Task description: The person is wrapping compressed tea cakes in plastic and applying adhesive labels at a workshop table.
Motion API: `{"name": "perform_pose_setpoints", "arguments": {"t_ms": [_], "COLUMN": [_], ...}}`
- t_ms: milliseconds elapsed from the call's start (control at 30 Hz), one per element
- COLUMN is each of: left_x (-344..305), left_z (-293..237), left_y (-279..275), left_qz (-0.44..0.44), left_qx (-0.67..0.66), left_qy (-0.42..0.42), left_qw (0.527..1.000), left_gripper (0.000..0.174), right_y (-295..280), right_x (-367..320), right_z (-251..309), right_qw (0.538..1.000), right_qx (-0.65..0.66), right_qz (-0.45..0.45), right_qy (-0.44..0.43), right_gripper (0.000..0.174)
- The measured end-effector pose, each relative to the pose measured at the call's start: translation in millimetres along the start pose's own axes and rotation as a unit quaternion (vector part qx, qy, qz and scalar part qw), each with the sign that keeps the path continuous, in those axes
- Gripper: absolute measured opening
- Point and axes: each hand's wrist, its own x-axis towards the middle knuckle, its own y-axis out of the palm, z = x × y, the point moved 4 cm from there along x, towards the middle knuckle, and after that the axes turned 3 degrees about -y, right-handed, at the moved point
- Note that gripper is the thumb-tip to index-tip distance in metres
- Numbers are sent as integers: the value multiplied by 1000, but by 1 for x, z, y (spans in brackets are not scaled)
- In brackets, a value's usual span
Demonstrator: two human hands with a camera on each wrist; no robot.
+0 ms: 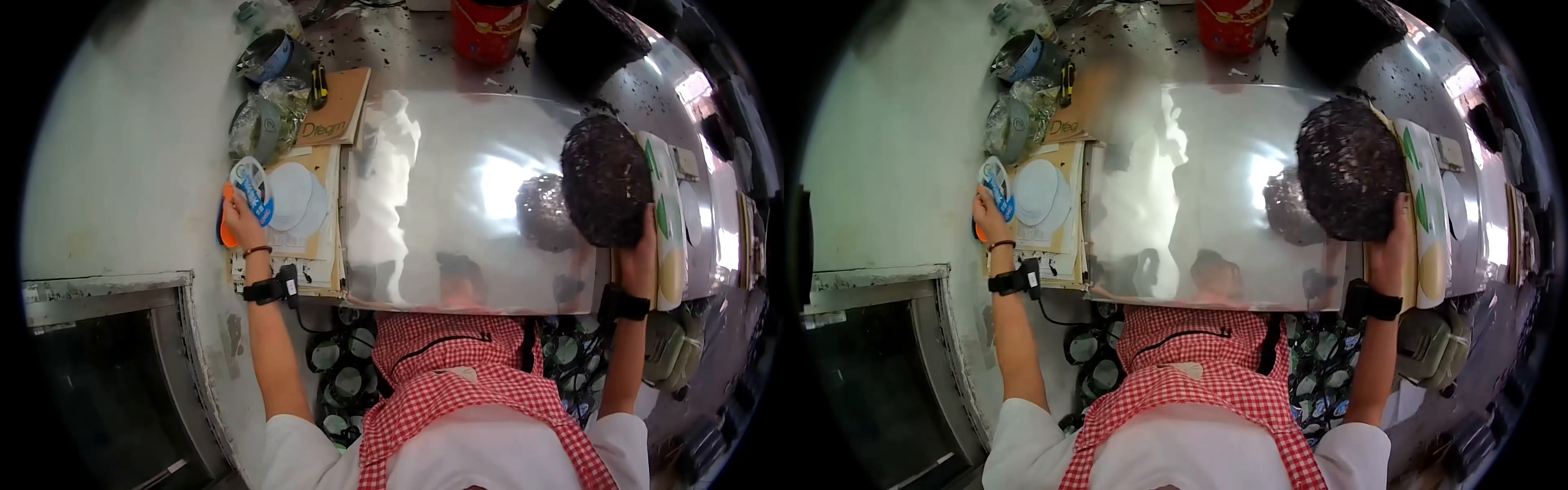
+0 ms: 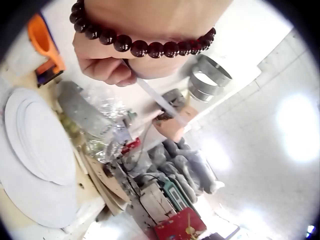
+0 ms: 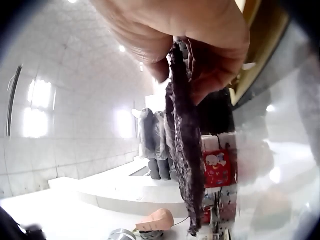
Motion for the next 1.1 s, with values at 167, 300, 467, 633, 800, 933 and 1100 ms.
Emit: {"name": "perform_pose_setpoints", "arguments": {"t_ms": [167, 300, 467, 633, 800, 933, 1100], "left_x": [-92, -186, -249, -245, -250, -247, -215], "left_z": [-71, -90, -84, -77, -25, -18, -12], "left_y": [48, 146, 211, 148, 104, 103, 79], "left_qz": [189, 234, 458, 395, 410, 416, 551], "left_qx": [-86, 14, 293, 384, 336, 324, 194], "left_qy": [18, 332, 327, 437, 427, 420, 334], "left_qw": [978, 914, 773, 711, 733, 739, 740], "left_gripper": [20, 38, 61, 63, 55, 55, 41], "right_y": [-4, 20, 75, 114, 152, 161, 144], "right_x": [-17, -30, -50, -46, -45, -41, -41], "right_z": [-47, -39, -23, -64, -139, -150, -148], "right_qw": [997, 999, 987, 747, 463, 388, 398], "right_qx": [41, 21, -73, -529, -697, -708, -709], "right_qz": [54, 11, -28, 203, 418, 477, 488], "right_qy": [26, -36, -143, -347, -353, -347, -318], "right_gripper": [39, 43, 48, 46, 51, 51, 53]}}
